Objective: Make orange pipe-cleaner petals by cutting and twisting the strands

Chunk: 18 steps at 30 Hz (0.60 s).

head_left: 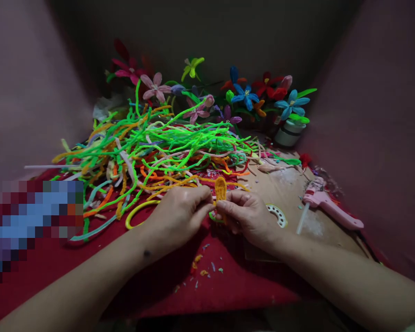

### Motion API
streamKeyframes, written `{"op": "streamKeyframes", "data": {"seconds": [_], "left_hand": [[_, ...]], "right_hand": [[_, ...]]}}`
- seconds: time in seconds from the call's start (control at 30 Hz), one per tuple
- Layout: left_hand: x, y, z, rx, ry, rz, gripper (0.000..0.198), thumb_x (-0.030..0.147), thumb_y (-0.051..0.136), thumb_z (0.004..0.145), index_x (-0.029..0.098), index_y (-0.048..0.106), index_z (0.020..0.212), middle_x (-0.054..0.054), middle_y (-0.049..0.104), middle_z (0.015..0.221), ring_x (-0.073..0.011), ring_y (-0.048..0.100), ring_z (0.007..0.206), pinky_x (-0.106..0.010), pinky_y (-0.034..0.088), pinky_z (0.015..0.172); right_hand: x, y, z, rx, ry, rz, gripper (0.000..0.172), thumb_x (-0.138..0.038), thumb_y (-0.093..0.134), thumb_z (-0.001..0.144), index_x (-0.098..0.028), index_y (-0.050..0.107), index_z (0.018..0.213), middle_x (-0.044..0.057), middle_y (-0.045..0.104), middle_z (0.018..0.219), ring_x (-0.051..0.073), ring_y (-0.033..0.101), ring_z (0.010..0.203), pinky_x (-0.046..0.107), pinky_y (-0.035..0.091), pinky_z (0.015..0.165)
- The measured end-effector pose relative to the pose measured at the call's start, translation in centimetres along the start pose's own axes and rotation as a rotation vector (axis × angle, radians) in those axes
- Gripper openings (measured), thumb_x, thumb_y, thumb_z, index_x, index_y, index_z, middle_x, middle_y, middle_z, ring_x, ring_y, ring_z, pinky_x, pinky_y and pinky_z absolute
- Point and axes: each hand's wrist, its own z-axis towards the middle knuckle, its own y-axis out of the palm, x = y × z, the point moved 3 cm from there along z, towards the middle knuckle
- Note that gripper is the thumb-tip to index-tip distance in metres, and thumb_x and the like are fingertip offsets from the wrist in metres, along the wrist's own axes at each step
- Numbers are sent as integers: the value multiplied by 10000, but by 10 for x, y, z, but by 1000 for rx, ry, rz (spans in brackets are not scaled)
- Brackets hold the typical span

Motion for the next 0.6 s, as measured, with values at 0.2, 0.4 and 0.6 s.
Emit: {"op": "streamKeyframes", "data": {"seconds": [0.2, 0.4, 0.6], "left_hand": [[6, 5, -8, 146, 184, 382, 166, 160, 432, 791, 180, 536, 664, -5, 502, 563, -116, 380, 478, -266, 177, 474], [0, -14, 4, 160, -87, -187, 185, 294, 512, 811, 173, 574, 686, 11, 537, 574, -98, 459, 516, -207, 336, 519], [-7, -5, 6, 190, -361, -779, 165, 321, 609, 756, 165, 583, 805, 36, 524, 515, -53, 373, 370, -170, 252, 376]], "right_hand": [[3, 1, 0, -15, 64, 83, 288, -384, 660, 737, -149, 536, 627, -48, 542, 486, 16, 312, 323, 170, 183, 314], [3, -3, 6, -31, 17, 248, 263, -383, 673, 726, -159, 539, 705, -12, 630, 606, 25, 368, 330, 177, 214, 321], [-9, -8, 11, 60, -100, 374, 312, -307, 708, 679, -170, 453, 566, -92, 314, 445, 30, 237, 384, 200, 165, 378]]}}
